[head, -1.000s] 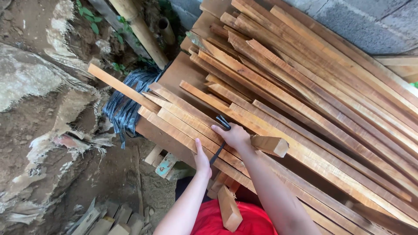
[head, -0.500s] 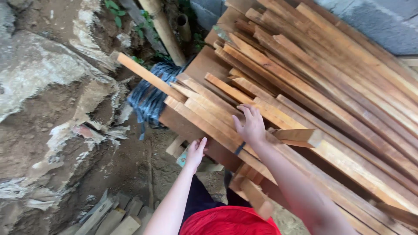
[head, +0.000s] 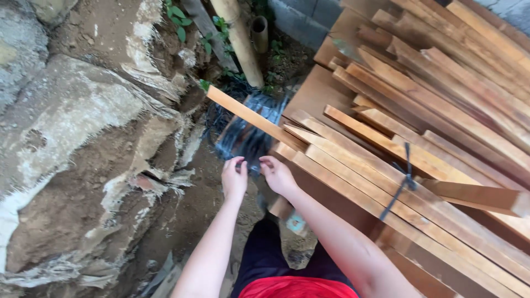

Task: The person ties bundles of wooden planks together using black straps. They wrap the straps around the wood, pull them tight, and tie knots to secure the bundles. The person then lifts and moves the tied bundles to a different location.

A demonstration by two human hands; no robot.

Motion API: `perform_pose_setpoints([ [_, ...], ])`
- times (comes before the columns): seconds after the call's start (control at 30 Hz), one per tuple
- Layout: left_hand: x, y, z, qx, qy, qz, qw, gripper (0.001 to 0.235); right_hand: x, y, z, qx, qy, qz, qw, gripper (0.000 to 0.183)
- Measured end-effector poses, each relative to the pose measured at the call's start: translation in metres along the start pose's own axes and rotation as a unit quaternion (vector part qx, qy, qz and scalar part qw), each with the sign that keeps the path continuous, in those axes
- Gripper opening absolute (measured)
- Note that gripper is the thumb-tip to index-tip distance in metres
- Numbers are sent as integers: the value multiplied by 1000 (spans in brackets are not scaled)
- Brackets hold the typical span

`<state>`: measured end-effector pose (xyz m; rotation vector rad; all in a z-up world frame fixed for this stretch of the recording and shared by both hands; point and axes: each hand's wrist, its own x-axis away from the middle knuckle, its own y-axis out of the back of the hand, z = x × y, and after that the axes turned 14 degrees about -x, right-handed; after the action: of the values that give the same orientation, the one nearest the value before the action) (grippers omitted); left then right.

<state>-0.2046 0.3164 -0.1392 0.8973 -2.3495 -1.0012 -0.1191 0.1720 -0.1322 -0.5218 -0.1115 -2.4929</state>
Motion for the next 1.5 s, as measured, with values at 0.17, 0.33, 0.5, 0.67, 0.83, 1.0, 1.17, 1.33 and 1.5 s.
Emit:
perform_pose_setpoints([
  [0.17,-42,9,-18,-91,-19,53,994,21,-36,-29,-11,-101,-103,-46,988,35],
  [0.33,-45,22,-31,-129,-19,106,986,18,-55,-40,-24,-152,-88,-75,982,36],
  [0.5,-19,36,-36,-69,-31,135,988,15,-48,-45,5,-7,-71,-153,986,38],
  [0.67,23,38,-8,39,-62,198,978,16,-33,-42,1,-88,-73,-145,983,32],
  [0.83,33,35,-14,120,-52,243,961,16,6,-1,91,-38,-199,35,979,26],
  [1.0,29,29,-62,76,-114,206,969,14,36,86,93,100,-188,75,974,23],
  [1.17,53,20,-126,101,-192,198,956,13,84,173,138,297,-103,33,949,18],
  [1.33,102,9,-185,88,-251,207,941,13,155,254,166,317,-89,-17,944,18],
  [1.5,157,-37,-237,29,-329,204,921,12,233,334,153,314,-118,-133,933,44],
])
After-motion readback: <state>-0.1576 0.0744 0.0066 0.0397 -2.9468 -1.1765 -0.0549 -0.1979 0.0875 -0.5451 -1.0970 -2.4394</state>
